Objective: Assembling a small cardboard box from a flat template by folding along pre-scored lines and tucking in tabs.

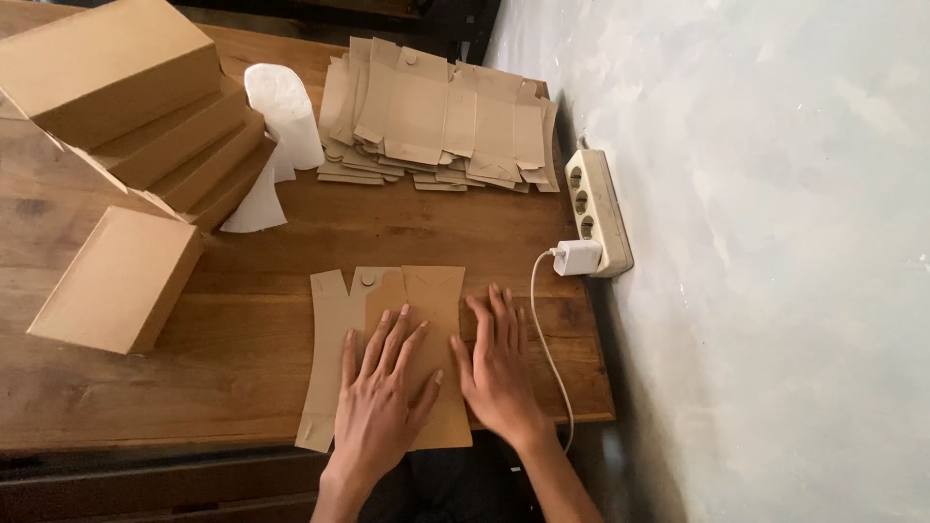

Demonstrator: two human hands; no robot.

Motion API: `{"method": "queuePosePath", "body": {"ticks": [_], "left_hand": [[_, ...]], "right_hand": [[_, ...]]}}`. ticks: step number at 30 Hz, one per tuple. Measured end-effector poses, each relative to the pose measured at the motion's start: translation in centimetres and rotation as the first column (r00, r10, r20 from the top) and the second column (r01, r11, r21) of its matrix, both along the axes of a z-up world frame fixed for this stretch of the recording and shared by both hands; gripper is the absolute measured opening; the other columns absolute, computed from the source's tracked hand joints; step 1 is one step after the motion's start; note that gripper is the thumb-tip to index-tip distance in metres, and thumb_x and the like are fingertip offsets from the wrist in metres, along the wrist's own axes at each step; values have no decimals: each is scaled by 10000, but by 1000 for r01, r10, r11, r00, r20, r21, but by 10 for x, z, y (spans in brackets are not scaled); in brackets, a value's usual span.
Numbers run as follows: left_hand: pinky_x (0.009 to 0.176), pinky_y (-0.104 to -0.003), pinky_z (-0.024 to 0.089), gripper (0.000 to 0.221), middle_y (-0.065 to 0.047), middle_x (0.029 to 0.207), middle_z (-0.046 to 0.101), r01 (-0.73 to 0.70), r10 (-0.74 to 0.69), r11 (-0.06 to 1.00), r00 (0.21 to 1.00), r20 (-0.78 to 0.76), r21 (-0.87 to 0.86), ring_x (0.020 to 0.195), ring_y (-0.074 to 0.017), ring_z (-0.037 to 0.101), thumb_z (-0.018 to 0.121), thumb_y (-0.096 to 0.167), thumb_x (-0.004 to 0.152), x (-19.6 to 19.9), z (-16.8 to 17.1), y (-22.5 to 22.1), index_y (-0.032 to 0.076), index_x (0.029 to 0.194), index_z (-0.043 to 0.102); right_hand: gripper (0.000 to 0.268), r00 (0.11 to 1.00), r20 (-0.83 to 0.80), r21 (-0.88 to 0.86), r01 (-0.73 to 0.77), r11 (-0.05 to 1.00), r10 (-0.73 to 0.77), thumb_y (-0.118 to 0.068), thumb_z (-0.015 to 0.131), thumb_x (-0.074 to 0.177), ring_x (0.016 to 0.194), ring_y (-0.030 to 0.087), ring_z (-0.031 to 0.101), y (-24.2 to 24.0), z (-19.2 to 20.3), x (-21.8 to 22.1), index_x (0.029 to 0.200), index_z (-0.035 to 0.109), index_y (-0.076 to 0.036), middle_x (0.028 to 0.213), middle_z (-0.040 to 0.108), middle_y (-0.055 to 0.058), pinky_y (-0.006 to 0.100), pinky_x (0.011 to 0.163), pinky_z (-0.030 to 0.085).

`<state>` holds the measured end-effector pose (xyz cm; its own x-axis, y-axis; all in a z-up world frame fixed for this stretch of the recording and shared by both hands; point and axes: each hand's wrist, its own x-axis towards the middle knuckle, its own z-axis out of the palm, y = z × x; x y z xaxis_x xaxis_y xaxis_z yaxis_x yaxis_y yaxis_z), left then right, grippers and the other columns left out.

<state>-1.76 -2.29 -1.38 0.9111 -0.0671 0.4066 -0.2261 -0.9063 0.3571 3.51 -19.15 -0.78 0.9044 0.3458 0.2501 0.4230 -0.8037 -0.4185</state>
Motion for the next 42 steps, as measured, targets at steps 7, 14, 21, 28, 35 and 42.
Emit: {"method": "queuePosePath", "body": {"ticks": [7, 14, 21, 28, 35, 42], "left_hand": [[1233, -538, 211, 591, -61, 1645, 399, 9, -9, 1000, 1000, -11, 21, 1532, -234, 334, 491, 485, 1010, -1, 0, 0, 162, 1504, 471], [1224, -545, 220, 587, -66, 1643, 398, 25, -24, 999, 999, -24, 21, 1534, -242, 329, 489, 481, 1012, -2, 3, 1, 155, 1500, 469], [1235, -541, 200, 593, -66, 1650, 387, 26, -26, 999, 1000, -2, 30, 1538, -241, 319, 482, 486, 1017, -2, 0, 2, 156, 1509, 469], [1246, -529, 179, 593, -61, 1655, 377, 31, -31, 999, 1000, -1, 15, 1544, -239, 303, 480, 473, 1021, -3, 0, 2, 150, 1517, 457], [1230, -532, 208, 580, -66, 1635, 409, 26, -26, 1000, 1000, 10, 2, 1527, -246, 335, 496, 471, 1010, -3, 2, 1, 151, 1493, 482], [1241, -538, 178, 582, -46, 1635, 408, 19, -19, 1000, 1000, -6, -18, 1548, -232, 293, 478, 476, 1023, -2, -1, 2, 154, 1507, 469]], "right_hand": [[505, 1000, 20, 16, 21, 1000, -21, -323, 492, 1055, 1546, 401, 235, -3, 10, -49, 1475, 429, -49, 1635, 315, 238, 556, 1233, 183], [522, 999, -26, -2, 22, 1000, -23, -314, 482, 1059, 1559, 392, 174, -3, 4, -40, 1503, 389, -56, 1643, 274, 226, 572, 1236, 131], [495, 996, 90, -106, 28, 994, -19, -343, 450, 1072, 1532, 429, 229, 1, -11, 4, 1470, 409, -52, 1603, 312, 278, 618, 1225, 159], [513, 997, 43, -123, 65, 990, -60, -354, 370, 1080, 1538, 429, 182, 8, -19, 48, 1501, 362, -60, 1633, 269, 249, 627, 1213, 125], [507, 998, 34, -38, 51, 998, -49, -318, 398, 1081, 1551, 424, 154, 6, -17, 37, 1506, 347, -46, 1640, 246, 263, 599, 1238, 95], [514, 999, 17, -40, -27, 999, 28, -263, 468, 1063, 1562, 370, 176, -1, 7, -28, 1517, 374, -40, 1646, 291, 210, 549, 1256, 117]]}}
